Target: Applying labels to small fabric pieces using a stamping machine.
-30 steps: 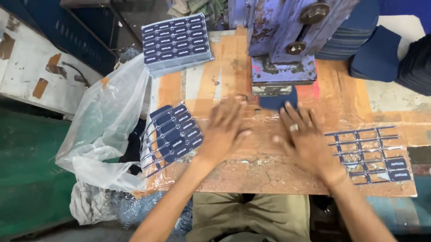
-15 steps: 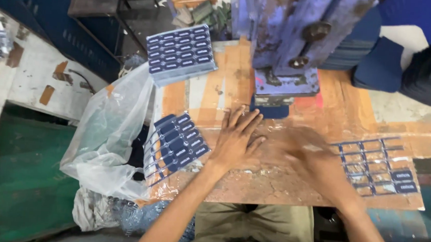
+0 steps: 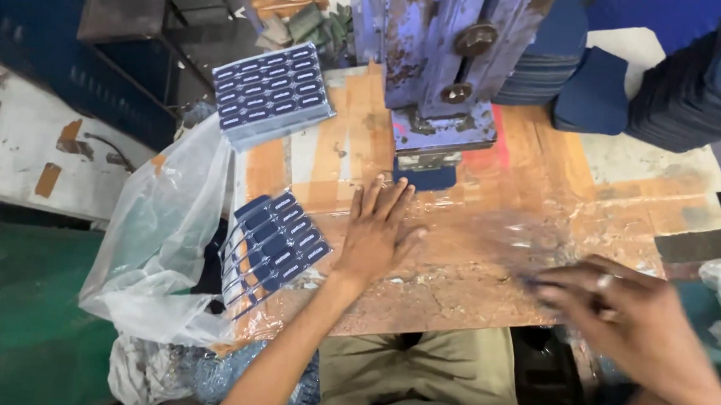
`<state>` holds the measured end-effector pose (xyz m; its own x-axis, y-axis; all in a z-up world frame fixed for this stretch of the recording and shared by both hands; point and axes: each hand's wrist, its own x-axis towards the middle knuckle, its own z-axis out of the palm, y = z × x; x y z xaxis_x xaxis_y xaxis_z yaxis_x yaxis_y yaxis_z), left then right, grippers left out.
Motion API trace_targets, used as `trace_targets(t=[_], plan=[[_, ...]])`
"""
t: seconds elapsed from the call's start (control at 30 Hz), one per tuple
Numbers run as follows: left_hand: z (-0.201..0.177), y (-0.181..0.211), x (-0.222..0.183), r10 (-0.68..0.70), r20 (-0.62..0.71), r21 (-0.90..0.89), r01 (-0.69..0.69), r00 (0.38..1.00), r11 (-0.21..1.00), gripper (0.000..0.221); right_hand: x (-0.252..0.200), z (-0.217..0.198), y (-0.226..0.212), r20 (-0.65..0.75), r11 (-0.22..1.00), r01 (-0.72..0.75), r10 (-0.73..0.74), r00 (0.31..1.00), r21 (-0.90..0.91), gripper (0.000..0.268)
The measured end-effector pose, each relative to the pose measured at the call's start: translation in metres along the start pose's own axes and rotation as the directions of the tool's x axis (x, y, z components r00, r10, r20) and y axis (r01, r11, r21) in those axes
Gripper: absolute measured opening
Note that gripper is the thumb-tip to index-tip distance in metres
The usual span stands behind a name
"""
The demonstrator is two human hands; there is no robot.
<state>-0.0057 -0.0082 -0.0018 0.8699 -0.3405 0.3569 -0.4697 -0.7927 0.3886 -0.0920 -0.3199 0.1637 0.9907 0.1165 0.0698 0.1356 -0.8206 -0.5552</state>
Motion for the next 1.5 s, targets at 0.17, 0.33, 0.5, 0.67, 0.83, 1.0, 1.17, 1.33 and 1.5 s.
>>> trace_targets(t=[0.17,0.33,0.5,0.67,0.83,1.0,1.17,1.33,1.5], plan=[[0.000,0.004,-0.014,0.070,-0.040,0.039,-0.069,0.997,0.997,0.079,0.073,0.082,-0.083,-0.163,0.802,0.231,-0.168,0.972,0.551,0.025],[-0.020,0.017,-0.008,-0.267,0.630,0.091,0.271,0.729,0.958,0.062,0.130,0.207,-0.012,0.348,0.665,-0.199,-0.098,0.933,0.720,0.030],[-0.009,0.010,-0.014,-0.154,0.248,-0.095,0.183,0.956,0.979,0.072,0.135,0.197,0.048,0.199,0.624,-0.204,0.079,0.977,0.754,0.026],[0.000,0.007,-0.011,0.043,-0.048,0.067,-0.040,0.998,0.997,0.071,0.137,0.189,0.055,0.107,0.575,-0.210,0.208,0.972,0.791,0.032],[0.002,0.005,-0.016,0.001,0.013,-0.013,-0.001,1.000,1.000,0.077,0.122,0.181,0.034,0.143,0.614,-0.206,0.150,0.978,0.762,0.037],[-0.004,0.006,-0.011,-0.014,0.045,-0.027,0.016,0.999,1.000,0.078,0.121,0.175,0.043,0.144,0.648,-0.229,0.182,0.973,0.726,0.036],[-0.006,0.002,-0.003,-0.009,-0.024,-0.040,0.008,1.000,0.999,0.083,0.140,0.176,0.025,0.110,0.716,-0.190,0.157,0.981,0.672,0.031],[0.003,-0.005,-0.003,-0.094,0.079,-0.090,0.101,0.992,0.991,0.080,0.146,0.181,0.025,0.189,0.689,-0.254,0.169,0.967,0.679,0.030],[-0.002,0.000,-0.006,-0.091,0.044,-0.035,0.092,0.995,0.995,0.079,0.131,0.188,0.038,0.100,0.684,-0.157,0.122,0.987,0.712,0.031]])
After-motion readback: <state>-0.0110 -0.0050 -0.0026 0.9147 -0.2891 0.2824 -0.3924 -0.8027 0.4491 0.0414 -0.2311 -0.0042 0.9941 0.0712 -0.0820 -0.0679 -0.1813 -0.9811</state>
